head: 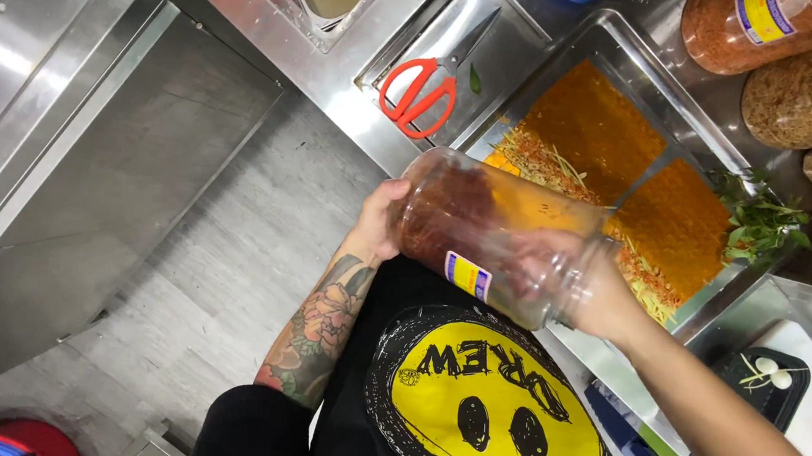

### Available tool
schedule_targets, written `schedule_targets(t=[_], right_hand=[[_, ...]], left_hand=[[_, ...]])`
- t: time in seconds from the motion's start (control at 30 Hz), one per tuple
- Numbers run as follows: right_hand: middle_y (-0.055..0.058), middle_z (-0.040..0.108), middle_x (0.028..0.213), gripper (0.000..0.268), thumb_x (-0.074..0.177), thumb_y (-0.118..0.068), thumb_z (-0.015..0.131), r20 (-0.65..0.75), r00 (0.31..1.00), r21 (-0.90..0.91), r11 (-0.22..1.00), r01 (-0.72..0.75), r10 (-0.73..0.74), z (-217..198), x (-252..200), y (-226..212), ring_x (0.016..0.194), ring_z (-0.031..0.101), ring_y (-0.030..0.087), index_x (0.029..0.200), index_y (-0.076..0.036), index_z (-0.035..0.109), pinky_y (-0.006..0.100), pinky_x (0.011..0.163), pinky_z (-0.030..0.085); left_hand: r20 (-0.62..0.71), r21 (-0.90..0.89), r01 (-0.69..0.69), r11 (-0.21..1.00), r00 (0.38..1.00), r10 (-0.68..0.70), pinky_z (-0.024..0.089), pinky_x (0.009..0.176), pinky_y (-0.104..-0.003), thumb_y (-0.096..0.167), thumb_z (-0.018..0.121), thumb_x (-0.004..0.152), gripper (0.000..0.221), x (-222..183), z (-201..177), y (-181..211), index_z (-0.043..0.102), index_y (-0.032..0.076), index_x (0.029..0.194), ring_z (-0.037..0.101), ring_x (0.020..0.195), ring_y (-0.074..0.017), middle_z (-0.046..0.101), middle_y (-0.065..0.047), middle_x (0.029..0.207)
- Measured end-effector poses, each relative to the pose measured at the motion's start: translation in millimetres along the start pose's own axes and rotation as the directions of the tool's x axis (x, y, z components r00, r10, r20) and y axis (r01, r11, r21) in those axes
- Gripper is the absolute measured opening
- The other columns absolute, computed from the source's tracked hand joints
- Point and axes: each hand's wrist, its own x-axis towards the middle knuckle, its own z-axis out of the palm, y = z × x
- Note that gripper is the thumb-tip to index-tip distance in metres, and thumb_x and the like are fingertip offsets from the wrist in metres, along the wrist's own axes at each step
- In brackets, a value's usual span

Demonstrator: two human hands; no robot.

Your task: Preparing and rolling seasoned rice paper wraps with shredded mango and other fillings.

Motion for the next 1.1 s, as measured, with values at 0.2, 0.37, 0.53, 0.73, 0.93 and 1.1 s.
schedule_targets(t=[0.2,0.37,0.53,0.73,0.93,1.1], right_hand=[[0.007,0.076,0.102,0.030,0.088,-0.001,0.070,0.008,0.954,0.296,0.912,0.285,-0.301,-9.0,-12.8,15.4,0.092,0.073,0.011,0.118,0.000,0.067,0.028,0.084,0.061],[0.010,0.072,0.075,0.010,0.095,-0.005,0.068,-0.184,0.983,0.138,0.990,0.002,0.024,-10.1,-31.3,-11.2,0.063,0.068,0.012,0.103,0.001,0.068,0.028,0.056,0.057],[0.010,0.074,0.081,0.014,0.094,-0.001,0.067,-0.259,0.963,0.255,0.957,0.141,-0.073,-39.3,-46.5,-2.0,0.066,0.067,0.012,0.107,0.002,0.065,0.027,0.059,0.055],[0.012,0.073,0.090,0.014,0.099,0.002,0.063,-0.330,0.909,0.337,0.868,0.365,-0.254,-85.7,9.3,38.2,0.075,0.072,0.016,0.112,0.004,0.060,0.030,0.069,0.062],[0.010,0.071,0.086,0.016,0.095,-0.004,0.068,-0.286,0.958,0.226,0.973,0.055,0.012,-70.7,132.0,120.2,0.074,0.068,0.018,0.109,0.000,0.063,0.033,0.064,0.056],[0.010,0.073,0.090,0.017,0.091,-0.010,0.074,-0.389,0.892,-0.259,0.956,0.134,-0.230,-50.7,154.1,99.2,0.079,0.068,0.023,0.106,-0.002,0.069,0.036,0.071,0.054]], left_hand=[[-0.072,0.022,-0.025,0.999,0.997,0.027,0.038,0.120,-0.049,0.048,0.066,0.084,0.085,-6.4,2.1,7.7,0.041,0.008,0.155,0.048,0.141,-0.0333,0.049,-0.015,0.155],[0.023,0.039,-0.092,0.995,0.996,0.091,0.037,0.124,-0.047,0.051,0.065,0.087,0.086,-13.2,-1.6,9.9,0.042,0.003,0.155,0.047,0.146,-0.0319,0.048,-0.015,0.158],[-0.055,0.072,-0.141,0.987,0.988,0.145,0.041,0.120,-0.049,0.051,0.062,0.086,0.086,-23.7,-29.4,3.0,0.043,0.003,0.154,0.051,0.141,-0.0340,0.052,-0.017,0.154],[-0.250,-0.045,-0.205,0.978,0.950,0.188,0.047,0.110,-0.053,0.055,0.061,0.086,0.083,-51.3,-69.1,-9.3,0.048,0.002,0.149,0.058,0.132,-0.0368,0.058,-0.019,0.147],[-0.303,-0.003,-0.302,0.953,0.909,0.286,0.049,0.110,-0.051,0.058,0.061,0.085,0.085,-76.1,-68.2,-16.6,0.051,0.002,0.149,0.058,0.132,-0.0356,0.059,-0.018,0.146],[-0.382,0.059,-0.343,0.937,0.860,0.339,0.051,0.107,-0.053,0.063,0.061,0.085,0.089,-89.7,-68.1,-21.0,0.051,0.002,0.148,0.059,0.130,-0.0364,0.059,-0.019,0.144]])
